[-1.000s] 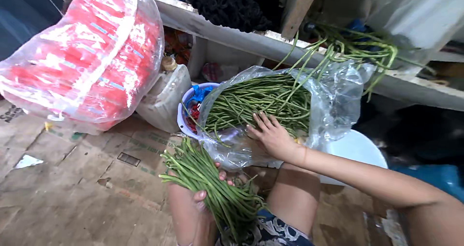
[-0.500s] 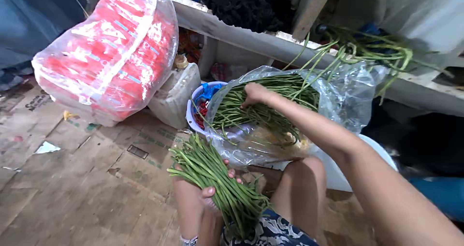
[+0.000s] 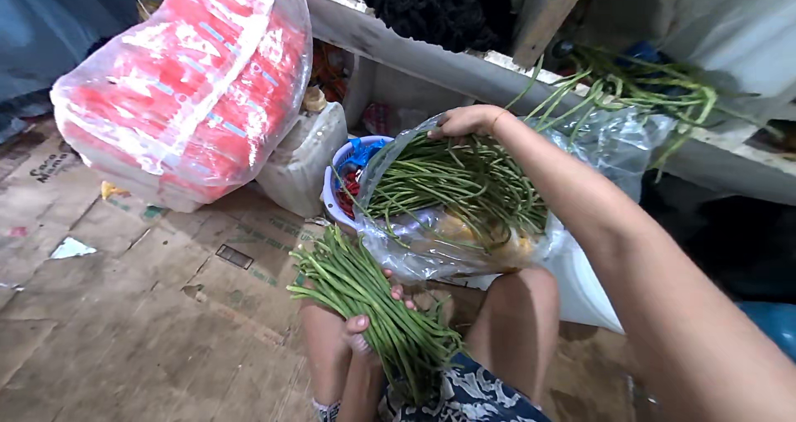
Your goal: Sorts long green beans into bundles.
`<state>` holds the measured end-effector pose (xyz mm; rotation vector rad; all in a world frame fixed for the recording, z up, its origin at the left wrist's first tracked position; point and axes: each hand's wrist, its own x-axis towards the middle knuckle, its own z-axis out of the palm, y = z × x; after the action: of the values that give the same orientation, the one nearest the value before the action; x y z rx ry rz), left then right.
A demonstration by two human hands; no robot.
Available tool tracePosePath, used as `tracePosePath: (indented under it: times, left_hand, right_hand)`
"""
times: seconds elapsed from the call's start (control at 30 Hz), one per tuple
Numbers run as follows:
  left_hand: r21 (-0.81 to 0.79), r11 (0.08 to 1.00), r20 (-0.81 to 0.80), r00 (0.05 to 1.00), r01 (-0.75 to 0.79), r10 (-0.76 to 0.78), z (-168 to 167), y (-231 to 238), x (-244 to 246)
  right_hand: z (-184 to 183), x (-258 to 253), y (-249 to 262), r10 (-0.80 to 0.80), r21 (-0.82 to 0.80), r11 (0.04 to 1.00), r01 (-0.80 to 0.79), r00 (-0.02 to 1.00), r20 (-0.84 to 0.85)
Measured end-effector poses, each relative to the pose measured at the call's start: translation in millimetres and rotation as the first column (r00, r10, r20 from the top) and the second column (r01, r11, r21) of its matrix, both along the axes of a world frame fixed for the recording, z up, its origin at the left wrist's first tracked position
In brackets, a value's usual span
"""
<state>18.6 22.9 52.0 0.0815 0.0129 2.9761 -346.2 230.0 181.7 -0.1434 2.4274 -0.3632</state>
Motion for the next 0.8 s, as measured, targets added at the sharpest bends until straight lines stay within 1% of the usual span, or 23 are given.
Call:
tracePosePath:
  times: [0.07,0.1,0.2,0.27,0.37,0.47,0.57,0.63,0.7,0.73,0.77,0.8]
  left_hand:
    - [-0.001,1.0,0.013,1.0,0.007,-0.007,0.6,-1.0,-1.3]
    - [-0.001,1.0,0.02,1.0,0.006,-0.006,0.9,-1.8,-2.3]
    - [0.005,1.0,0.052,0.998,-0.02,0.02,1.2,1.8,-7.3]
    - [0.006,1.0,0.08,0.996,-0.026,0.026,2.8,4.5,-13.4]
    - [-0.024,0.999,0.147,0.988,-0.034,0.037,11.6,10.0,-24.3]
    - [-0.093,0.994,0.173,0.982,-0.06,0.076,22.3,19.9,-37.1]
    - [-0.086,0.994,0.084,0.994,-0.066,0.074,16.9,34.3,-50.0]
    - [-0.047,0.997,-0.011,0.998,-0.061,0.061,7.9,45.8,-57.6]
    - [-0.059,0.996,-0.036,0.997,-0.066,0.064,2.7,53.9,-61.0]
    - [-0.088,0.993,-0.019,0.997,-0.083,0.081,1.6,56.4,-60.7]
    - [-0.126,0.986,0.023,0.993,-0.109,0.113,0.7,58.1,-59.6]
    - [-0.17,0.975,0.073,0.985,-0.145,0.159,-0.9,59.1,-58.1]
  right_hand:
    - [15.0,8.2,2.2,0.004,0.011,1.0,-0.004,0.999,0.038]
    - [22.8,12.1,5.4,0.009,-0.013,1.0,-0.008,0.999,0.052]
    - [50.7,24.2,20.5,-0.032,-0.139,0.989,0.044,0.996,0.086]
    - [71.9,33.9,32.4,-0.071,-0.2,0.976,0.083,0.995,0.069]
    - [115.6,58.1,46.8,-0.127,-0.301,0.947,0.112,0.991,-0.031]
    - [161.6,90.0,51.3,-0.15,-0.402,0.913,0.072,0.975,-0.165]
    - [188.3,122.9,49.6,-0.178,-0.508,0.861,0.024,0.95,-0.257]
    - [191.9,149.4,41.1,-0.2,-0.562,0.827,-0.015,0.926,-0.32]
    - [178.9,187.4,26.0,-0.232,-0.55,0.834,-0.033,0.885,-0.405]
    - [162.9,211.1,16.0,-0.234,-0.521,0.853,-0.035,0.867,-0.44]
    - [138.4,235.5,7.0,-0.216,-0.487,0.872,-0.048,0.855,-0.472]
    - [108.0,257.3,-2.0,-0.158,-0.427,0.899,-0.096,0.839,-0.521]
